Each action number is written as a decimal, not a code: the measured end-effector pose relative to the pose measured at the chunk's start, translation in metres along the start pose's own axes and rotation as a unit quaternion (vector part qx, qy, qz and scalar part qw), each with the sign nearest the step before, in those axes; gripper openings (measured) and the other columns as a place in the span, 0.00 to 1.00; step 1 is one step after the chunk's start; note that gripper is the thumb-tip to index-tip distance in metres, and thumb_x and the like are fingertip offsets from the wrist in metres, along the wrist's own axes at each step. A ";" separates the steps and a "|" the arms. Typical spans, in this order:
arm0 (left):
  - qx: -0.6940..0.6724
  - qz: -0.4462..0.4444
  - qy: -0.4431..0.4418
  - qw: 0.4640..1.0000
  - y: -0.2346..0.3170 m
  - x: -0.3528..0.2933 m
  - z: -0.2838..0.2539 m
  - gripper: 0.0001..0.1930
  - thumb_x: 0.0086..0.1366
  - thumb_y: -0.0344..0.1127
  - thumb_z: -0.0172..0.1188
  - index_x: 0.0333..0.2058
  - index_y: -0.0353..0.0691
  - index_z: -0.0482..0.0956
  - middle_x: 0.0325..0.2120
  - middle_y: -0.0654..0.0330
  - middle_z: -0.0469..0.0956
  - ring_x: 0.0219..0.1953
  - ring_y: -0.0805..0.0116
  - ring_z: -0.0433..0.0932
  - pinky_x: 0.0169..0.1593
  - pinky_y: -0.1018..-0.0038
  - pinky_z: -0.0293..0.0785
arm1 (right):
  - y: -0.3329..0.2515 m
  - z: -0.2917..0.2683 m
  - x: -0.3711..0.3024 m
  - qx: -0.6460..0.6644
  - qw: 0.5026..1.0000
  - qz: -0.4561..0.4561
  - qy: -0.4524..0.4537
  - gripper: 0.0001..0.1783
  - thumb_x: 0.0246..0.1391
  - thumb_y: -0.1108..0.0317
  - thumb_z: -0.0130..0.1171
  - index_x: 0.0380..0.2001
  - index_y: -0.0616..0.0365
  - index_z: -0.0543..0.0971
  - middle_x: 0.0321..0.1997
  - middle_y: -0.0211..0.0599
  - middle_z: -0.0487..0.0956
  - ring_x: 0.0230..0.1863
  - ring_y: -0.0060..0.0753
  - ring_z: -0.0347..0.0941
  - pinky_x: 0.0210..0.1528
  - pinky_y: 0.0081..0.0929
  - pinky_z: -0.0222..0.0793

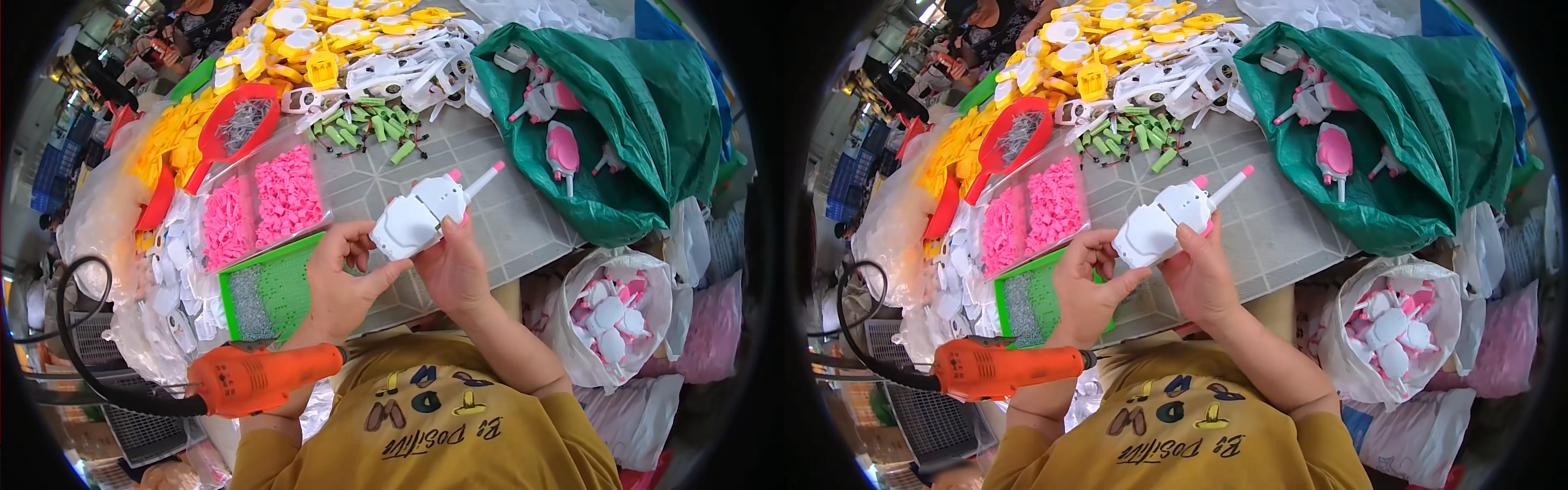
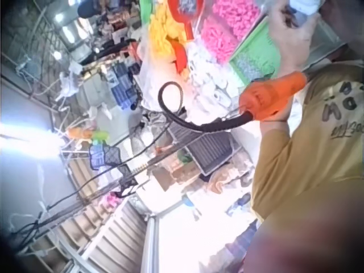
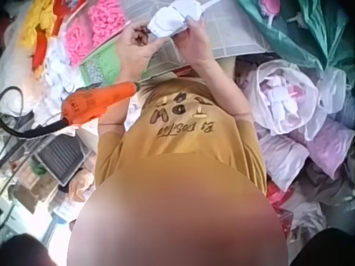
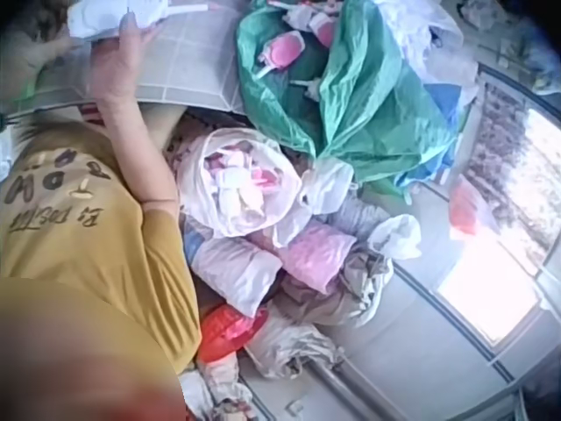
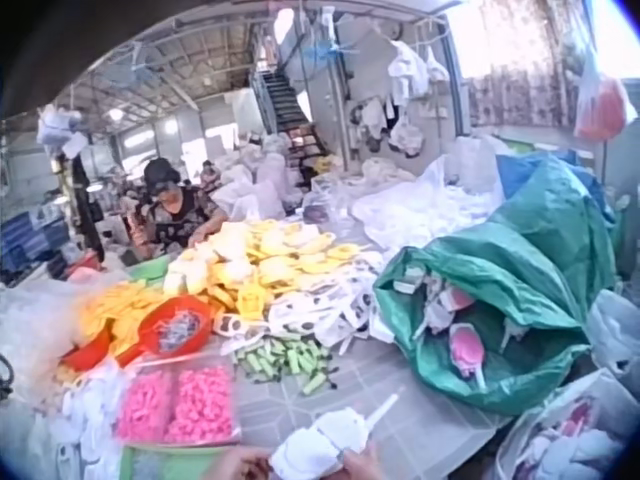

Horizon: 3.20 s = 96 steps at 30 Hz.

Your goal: Assembling plastic toy walkie-talkies by inserting batteries and electronic components, and using an electric screwdriver to secure them.

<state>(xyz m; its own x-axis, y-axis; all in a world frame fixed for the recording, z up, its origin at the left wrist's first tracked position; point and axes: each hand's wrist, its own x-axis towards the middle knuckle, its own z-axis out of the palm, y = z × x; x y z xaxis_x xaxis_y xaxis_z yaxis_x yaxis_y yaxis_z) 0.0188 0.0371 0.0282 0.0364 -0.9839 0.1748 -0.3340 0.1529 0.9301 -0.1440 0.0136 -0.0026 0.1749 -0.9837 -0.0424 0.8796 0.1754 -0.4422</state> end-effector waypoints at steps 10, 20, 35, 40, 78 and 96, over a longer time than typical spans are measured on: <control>0.001 0.006 -0.003 1.000 -0.001 -0.007 0.004 0.27 0.49 0.33 0.81 0.46 0.38 0.79 0.33 0.67 0.74 0.29 0.79 0.68 0.33 0.80 0.68 | 0.001 0.007 -0.006 -0.094 0.995 -0.018 0.000 0.43 0.53 0.78 0.64 0.69 0.48 0.58 0.69 0.37 0.67 0.70 0.52 0.68 0.67 0.53 0.71; 0.090 0.135 -0.064 0.985 -0.005 0.000 0.010 0.32 0.47 0.27 0.78 0.53 0.39 0.78 0.54 0.56 0.69 0.49 0.62 0.74 0.50 0.68 0.74 | -0.006 0.005 0.010 -0.031 0.997 0.022 0.073 0.30 0.57 0.79 0.59 0.62 0.56 0.64 0.55 0.43 0.75 0.57 0.47 0.78 0.58 0.45 0.78; 0.169 0.263 -0.059 0.948 -0.015 0.006 -0.025 0.25 0.56 0.29 0.73 0.54 0.37 0.80 0.50 0.51 0.81 0.50 0.50 0.79 0.54 0.63 0.77 | -0.023 -0.016 -0.020 -0.582 0.765 -0.251 0.113 0.38 0.56 0.63 0.70 0.68 0.51 0.67 0.65 0.32 0.74 0.65 0.39 0.69 0.71 0.53 0.55; 0.148 0.236 -0.119 0.953 -0.016 0.002 -0.030 0.25 0.58 0.29 0.72 0.55 0.37 0.79 0.51 0.51 0.80 0.51 0.51 0.80 0.55 0.63 0.76 | -0.037 0.002 -0.002 -0.815 0.459 -0.258 -0.242 0.39 0.47 0.67 0.73 0.63 0.51 0.70 0.62 0.38 0.77 0.65 0.41 0.73 0.75 0.60 0.52; -0.270 0.076 -0.008 0.960 -0.052 0.000 -0.081 0.14 0.55 0.17 0.61 0.41 0.37 0.74 0.31 0.60 0.78 0.34 0.73 0.78 0.41 0.75 0.75 | 0.040 -0.019 -0.001 -0.806 0.446 -0.265 -0.283 0.31 0.43 0.65 0.73 0.53 0.54 0.75 0.59 0.50 0.73 0.56 0.59 0.70 0.59 0.54 0.67; -0.303 0.143 -0.032 0.942 -0.009 -0.006 -0.079 0.14 0.57 0.21 0.63 0.41 0.36 0.72 0.24 0.64 0.74 0.28 0.74 0.74 0.46 0.63 0.79 | 0.036 -0.018 -0.001 -0.806 0.460 -0.241 -0.284 0.26 0.44 0.66 0.72 0.49 0.55 0.77 0.57 0.48 0.75 0.57 0.55 0.70 0.61 0.52 0.66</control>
<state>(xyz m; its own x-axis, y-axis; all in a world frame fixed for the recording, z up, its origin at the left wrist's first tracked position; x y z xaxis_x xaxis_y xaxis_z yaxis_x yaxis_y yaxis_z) 0.0955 0.0493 0.0446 -0.0366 -0.8951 0.4443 0.2784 0.4179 0.8648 -0.1202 0.0201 -0.0342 0.6220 -0.6432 0.4466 -0.5136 -0.7656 -0.3873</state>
